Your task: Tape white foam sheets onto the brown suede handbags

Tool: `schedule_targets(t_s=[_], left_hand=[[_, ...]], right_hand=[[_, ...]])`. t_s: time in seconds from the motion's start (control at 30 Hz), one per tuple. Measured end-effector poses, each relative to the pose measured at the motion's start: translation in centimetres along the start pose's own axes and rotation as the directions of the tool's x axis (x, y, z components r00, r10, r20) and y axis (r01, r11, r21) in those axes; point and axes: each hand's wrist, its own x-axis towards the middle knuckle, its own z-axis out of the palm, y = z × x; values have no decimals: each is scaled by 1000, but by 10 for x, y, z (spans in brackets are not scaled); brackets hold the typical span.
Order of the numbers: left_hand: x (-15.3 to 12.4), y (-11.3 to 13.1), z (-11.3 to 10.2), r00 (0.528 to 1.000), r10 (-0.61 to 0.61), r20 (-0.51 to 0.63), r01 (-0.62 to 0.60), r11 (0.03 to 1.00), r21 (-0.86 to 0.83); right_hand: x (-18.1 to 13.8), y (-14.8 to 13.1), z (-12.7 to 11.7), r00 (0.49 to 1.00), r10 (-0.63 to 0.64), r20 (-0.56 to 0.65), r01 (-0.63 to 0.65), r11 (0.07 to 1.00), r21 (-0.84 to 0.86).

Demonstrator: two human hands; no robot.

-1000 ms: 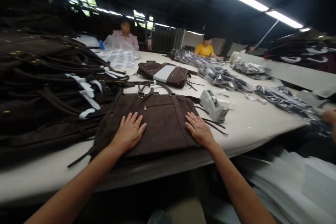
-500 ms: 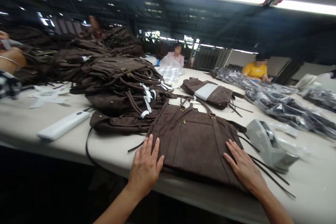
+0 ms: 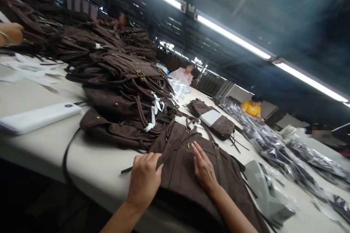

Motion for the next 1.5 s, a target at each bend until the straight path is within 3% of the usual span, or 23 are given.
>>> schedule_targets(t_s=[0.1,0.17,0.23,0.33,0.4,0.47,0.53,0.6,0.67,0.73,0.83,0.9,0.97,1.03,1.1,1.2,1.33,1.5], left_hand=[[-6,-8,3,987,68,-148,-87,988,-126],[-10,-13,4,971,104,-215,-143,975,-173],[-12,-17,4,967,118,-225,-163,967,-193],[-12,-21,8,969,129,-212,-170,967,-188],[-13,-21,10,970,133,-201,-171,968,-185],[-14,-21,9,978,115,-174,-152,965,-214],[-10,-24,1,994,81,-73,-100,947,-306],[0,-30,-12,988,40,147,35,883,-469],[19,-38,-25,928,-23,372,263,747,-611],[45,-43,-32,891,-135,434,424,589,-688],[87,-39,-22,862,-357,361,481,346,-806],[107,-31,-6,781,-432,450,546,125,-828],[116,-21,11,697,-434,571,621,-33,-783],[114,-14,23,660,-416,626,660,-79,-747],[107,-10,29,659,-391,642,656,-117,-745],[94,-11,30,700,-396,595,592,-146,-793],[89,-13,27,766,-361,532,508,-169,-845],[90,-9,26,777,-212,592,560,-195,-805]], right_hand=[[57,-20,21,998,-58,-36,63,984,167],[87,-39,31,998,8,-70,12,957,290],[106,-59,36,964,242,-113,-187,912,366],[116,-83,34,810,585,-29,-529,752,395],[117,-91,33,764,639,89,-621,691,371],[115,-95,35,766,626,146,-627,679,381],[113,-95,41,774,606,182,-611,640,466],[110,-90,48,771,590,239,-587,515,624],[106,-85,53,757,589,282,-553,349,756],[103,-81,53,751,594,287,-514,255,819],[102,-81,50,766,589,256,-476,253,842],[102,-81,48,772,590,235,-456,258,852],[102,-82,48,765,608,212,-442,256,860],[101,-82,49,743,645,178,-432,259,864],[99,-83,51,724,677,131,-423,286,860],[98,-86,53,722,687,81,-413,334,847],[99,-88,54,714,693,99,-423,315,850],[101,-87,47,659,740,136,-485,279,829]])
